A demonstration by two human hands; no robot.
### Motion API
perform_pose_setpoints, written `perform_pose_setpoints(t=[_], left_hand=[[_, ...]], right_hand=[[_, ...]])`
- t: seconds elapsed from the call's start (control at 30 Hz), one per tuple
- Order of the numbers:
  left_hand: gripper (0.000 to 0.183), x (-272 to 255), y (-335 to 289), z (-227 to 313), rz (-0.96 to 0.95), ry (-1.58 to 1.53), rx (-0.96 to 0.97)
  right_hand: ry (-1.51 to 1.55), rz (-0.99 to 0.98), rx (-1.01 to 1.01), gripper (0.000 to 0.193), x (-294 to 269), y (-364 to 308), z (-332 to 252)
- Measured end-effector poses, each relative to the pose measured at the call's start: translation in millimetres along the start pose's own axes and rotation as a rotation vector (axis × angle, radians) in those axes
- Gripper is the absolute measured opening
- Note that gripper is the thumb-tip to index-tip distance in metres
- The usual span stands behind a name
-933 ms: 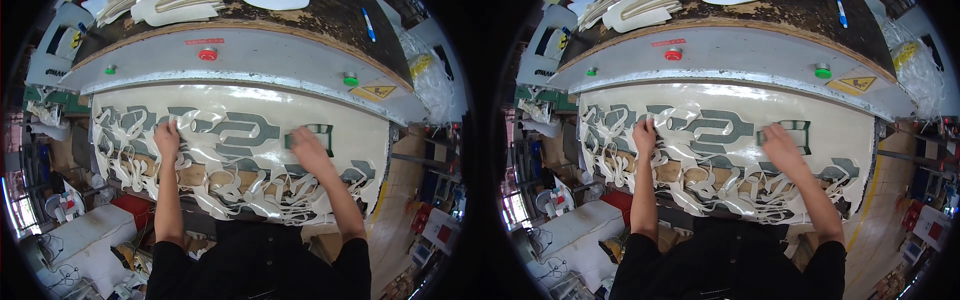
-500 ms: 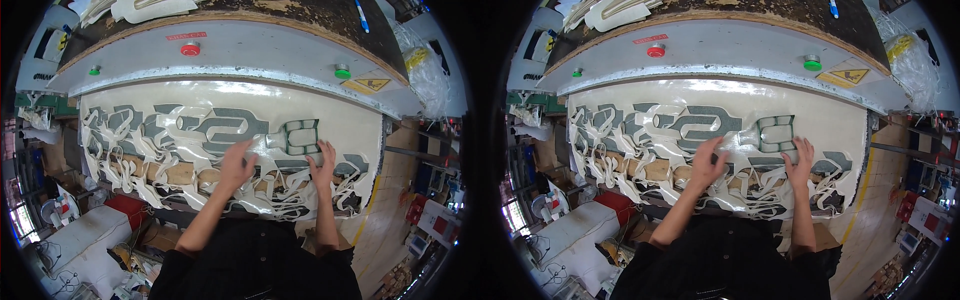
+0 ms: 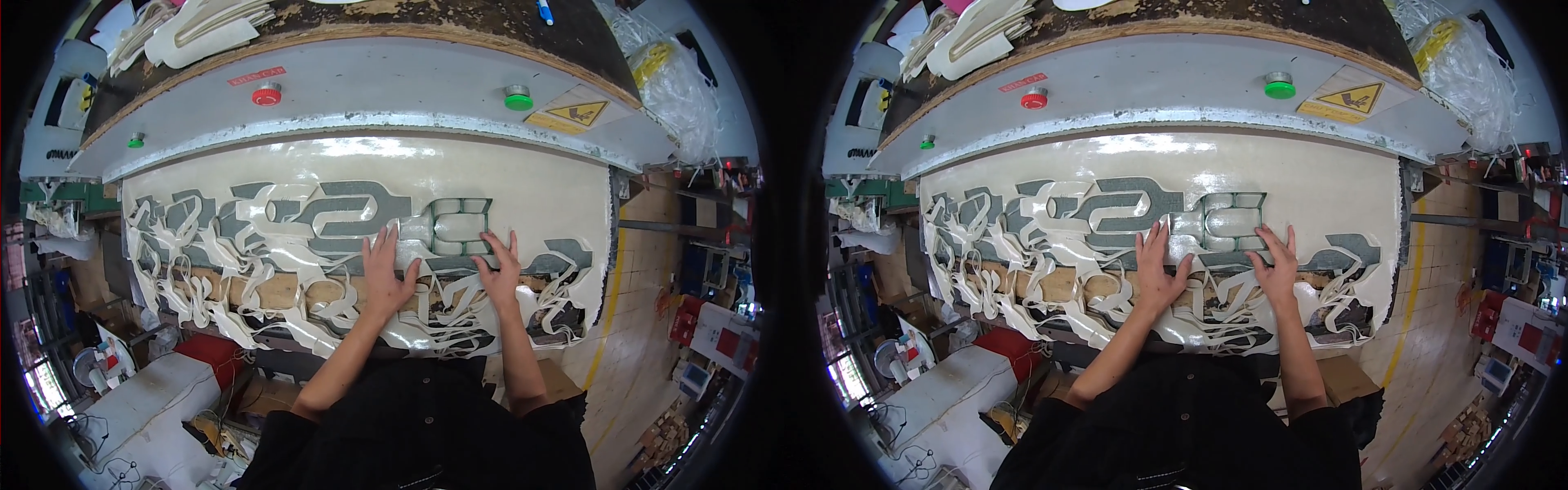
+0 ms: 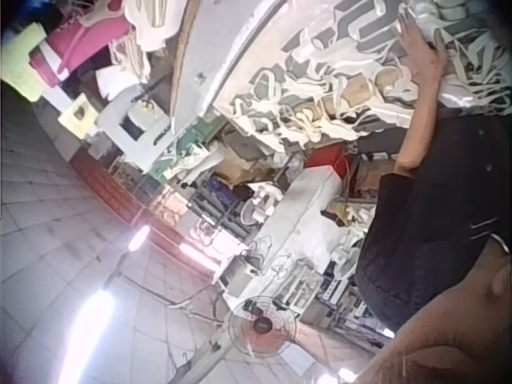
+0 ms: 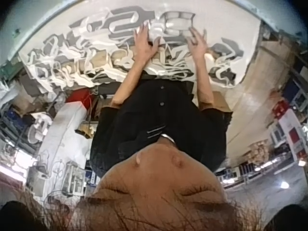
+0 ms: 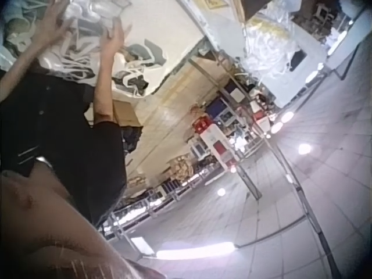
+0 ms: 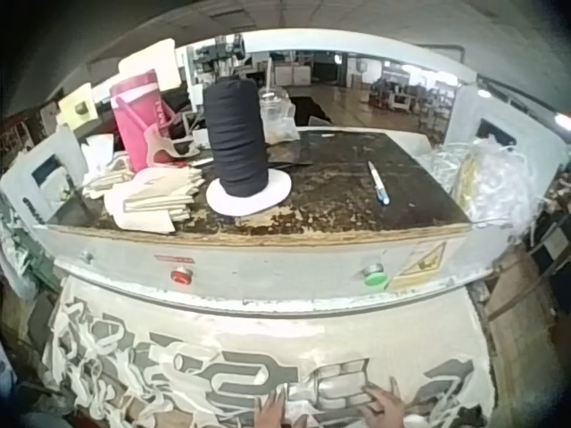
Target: Using a metal die and a press machine to cut shoe components from a sheet of material.
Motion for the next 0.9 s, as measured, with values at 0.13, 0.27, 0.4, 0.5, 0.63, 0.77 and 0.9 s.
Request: perform_pose_setpoints(t=[0.13,0.27,0.4,0.5,0.63,0.77,0.9], left_hand=[[0.074,-2.9,-5.1,-1.2,0.078,0.056,0.029],[0.07,-6.9,-4.8,-1.5,0.098,0.025,0.046],[0.071,-8.3,-7.1,-2.6,0.117,-0.02,0.071],[0.069,-6.9,-14.0,-0.7,0.123,-0.042,0.067],[0.067,-2.7,-7.2,-6.4,0.135,-0.032,0.032],[0.063,-2.2,-1.7,-10.4,0.178,-0.028,0.008],[0.061,-1.3,-2.0,-14.2,0.201,-0.002,0.013]], right_hand=[[-0.033,-0.005,-0.077,0.045,3.2,0.2,-4.9],[-0.046,-0.012,-0.112,0.047,3.7,0.6,-6.4],[-0.04,-0.01,-0.118,0.046,0.3,-1.6,-3.6],[-0.045,-0.015,-0.114,0.046,-4.7,-9.5,0.8],[-0.054,-0.017,-0.115,0.047,-0.1,-3.6,1.4],[-0.037,-0.023,-0.082,0.047,7.3,4.3,0.9],[-0.057,-0.033,-0.072,0.047,11.9,11.0,-1.6]])
Point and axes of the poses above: each hand's wrist, its own y-axis towards the middle knuckle, its own x-axis out of the palm, z = x × y, the point moved 8 cm from there along y, towards the middle knuckle, and after that the axes turned 7 degrees about z, right-handed, at the moved point
